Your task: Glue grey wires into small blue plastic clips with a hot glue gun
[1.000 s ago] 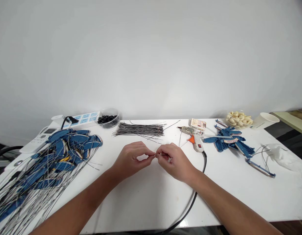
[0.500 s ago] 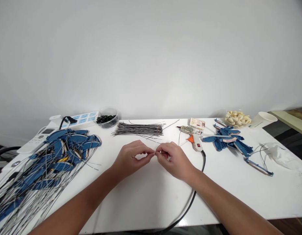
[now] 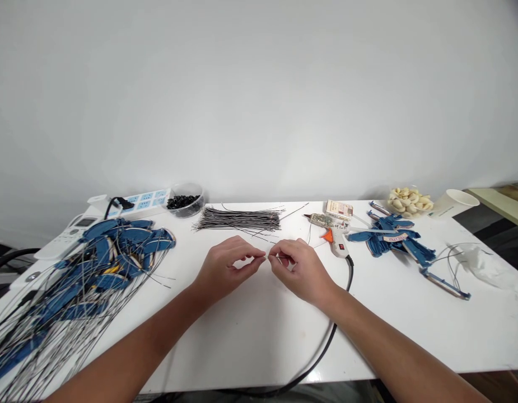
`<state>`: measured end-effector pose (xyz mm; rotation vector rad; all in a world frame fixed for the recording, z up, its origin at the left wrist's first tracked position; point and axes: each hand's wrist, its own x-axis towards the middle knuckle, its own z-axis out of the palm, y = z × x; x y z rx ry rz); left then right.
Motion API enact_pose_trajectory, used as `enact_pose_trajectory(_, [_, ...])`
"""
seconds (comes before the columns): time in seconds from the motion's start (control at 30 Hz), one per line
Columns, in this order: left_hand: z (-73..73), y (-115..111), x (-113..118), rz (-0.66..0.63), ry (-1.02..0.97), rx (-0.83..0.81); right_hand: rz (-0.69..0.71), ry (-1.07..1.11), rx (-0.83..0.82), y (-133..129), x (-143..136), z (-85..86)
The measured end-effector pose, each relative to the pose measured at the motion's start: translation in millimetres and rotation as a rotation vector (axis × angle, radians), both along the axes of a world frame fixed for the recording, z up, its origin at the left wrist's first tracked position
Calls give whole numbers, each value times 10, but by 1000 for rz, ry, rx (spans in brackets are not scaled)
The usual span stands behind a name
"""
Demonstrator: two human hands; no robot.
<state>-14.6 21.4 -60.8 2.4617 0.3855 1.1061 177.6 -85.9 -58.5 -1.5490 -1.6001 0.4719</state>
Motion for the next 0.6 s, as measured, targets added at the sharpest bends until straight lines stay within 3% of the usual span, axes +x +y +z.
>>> enact_pose_trajectory(0.37, [18, -1, 23, -111, -22, 123, 3, 4, 11, 40, -19, -11])
enact_pose_trajectory(0.6, [-5, -9, 30, -84, -29, 20, -23, -38, 57, 64, -31, -39])
